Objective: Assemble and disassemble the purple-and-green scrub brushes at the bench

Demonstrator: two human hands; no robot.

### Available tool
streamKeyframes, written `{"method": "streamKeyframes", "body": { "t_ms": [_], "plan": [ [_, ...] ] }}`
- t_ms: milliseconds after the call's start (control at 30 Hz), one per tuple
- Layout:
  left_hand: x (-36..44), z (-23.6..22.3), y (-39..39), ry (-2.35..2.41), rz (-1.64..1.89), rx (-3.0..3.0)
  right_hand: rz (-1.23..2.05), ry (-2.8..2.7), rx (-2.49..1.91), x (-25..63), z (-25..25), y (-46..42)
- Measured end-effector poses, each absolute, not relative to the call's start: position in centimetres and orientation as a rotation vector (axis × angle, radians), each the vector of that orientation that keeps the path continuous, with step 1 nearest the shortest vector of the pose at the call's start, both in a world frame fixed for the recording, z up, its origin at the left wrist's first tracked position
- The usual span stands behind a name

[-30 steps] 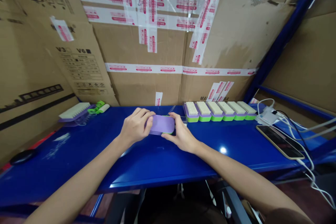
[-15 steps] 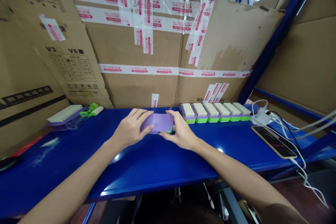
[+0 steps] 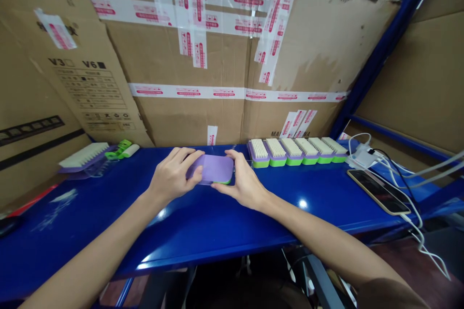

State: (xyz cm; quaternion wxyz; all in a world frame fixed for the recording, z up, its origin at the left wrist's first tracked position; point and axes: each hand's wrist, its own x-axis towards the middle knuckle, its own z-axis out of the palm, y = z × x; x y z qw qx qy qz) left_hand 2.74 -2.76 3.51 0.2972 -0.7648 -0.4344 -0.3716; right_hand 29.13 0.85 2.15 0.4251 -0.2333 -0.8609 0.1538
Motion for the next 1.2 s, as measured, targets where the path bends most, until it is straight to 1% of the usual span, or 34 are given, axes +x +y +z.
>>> {"method": "streamKeyframes", "body": {
  "t_ms": [133, 333, 567, 867, 1033, 1200],
  "plan": [
    [3.7, 3.4, -2.9, -1.175, -1.028, -1.977, 0.451, -2.074, -0.657, 29.1, 2.3, 0.6],
    [3.2, 3.9, -2.9, -1.086, -1.187, -2.118, 0.797, -2.015, -0.644, 30.1, 3.3, 0.6],
    [3.1, 4.6, -3.1, -1.005, -1.278, -2.121, 0.820, -2.012, -0.526, 30.5, 4.4, 0.7],
    [4.0, 4.3, -3.3, -1.104, -1.353, -2.150, 1.003, -1.947, -0.551, 30.9, 4.5, 0.9],
    [4.7, 4.2, -3.2, -1.231, -1.418, -2.140, 1.104, -1.897, -0.566, 30.8, 4.4, 1.5],
    [5.2, 3.9, -2.8, -1.392, -1.484, -2.187, 1.278, -1.826, -0.606, 30.7, 4.1, 2.1]
  ]
}}
